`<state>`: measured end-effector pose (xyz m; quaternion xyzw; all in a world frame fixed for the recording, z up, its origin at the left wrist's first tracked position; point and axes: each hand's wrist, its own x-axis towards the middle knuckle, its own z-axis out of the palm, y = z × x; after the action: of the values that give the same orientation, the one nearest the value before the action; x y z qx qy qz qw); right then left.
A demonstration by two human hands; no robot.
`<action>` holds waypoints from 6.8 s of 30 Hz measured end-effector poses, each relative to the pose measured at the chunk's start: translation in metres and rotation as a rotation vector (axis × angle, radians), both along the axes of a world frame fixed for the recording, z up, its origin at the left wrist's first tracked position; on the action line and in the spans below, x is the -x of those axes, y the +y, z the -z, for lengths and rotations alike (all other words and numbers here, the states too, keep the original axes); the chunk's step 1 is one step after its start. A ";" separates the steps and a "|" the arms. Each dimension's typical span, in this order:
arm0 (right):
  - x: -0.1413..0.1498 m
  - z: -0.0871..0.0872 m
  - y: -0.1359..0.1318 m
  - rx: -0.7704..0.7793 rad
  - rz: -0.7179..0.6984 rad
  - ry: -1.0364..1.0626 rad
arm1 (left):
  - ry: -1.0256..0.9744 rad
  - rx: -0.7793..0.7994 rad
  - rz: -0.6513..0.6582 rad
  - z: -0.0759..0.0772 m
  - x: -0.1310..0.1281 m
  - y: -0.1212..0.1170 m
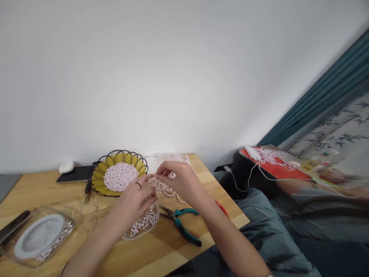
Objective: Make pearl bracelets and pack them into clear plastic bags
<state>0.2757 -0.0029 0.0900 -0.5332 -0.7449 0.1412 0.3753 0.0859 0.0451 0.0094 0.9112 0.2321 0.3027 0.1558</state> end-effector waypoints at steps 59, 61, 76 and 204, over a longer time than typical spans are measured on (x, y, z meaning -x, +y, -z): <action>-0.007 -0.006 0.003 0.077 -0.179 -0.156 | -0.040 0.036 0.146 0.000 0.022 -0.011; -0.006 -0.006 0.004 0.068 -0.177 -0.161 | -0.053 0.028 0.141 0.000 0.022 -0.011; 0.010 -0.004 0.003 0.063 -0.255 -0.173 | -0.056 0.042 0.051 -0.003 0.019 -0.012; -0.088 0.067 0.052 0.121 0.167 0.364 | -0.230 0.894 -0.078 0.011 0.075 -0.044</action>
<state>0.3635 0.0495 0.0227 -0.5803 -0.6081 0.2483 0.4815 0.0110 0.0007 -0.0012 0.7058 0.3553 0.2776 0.5464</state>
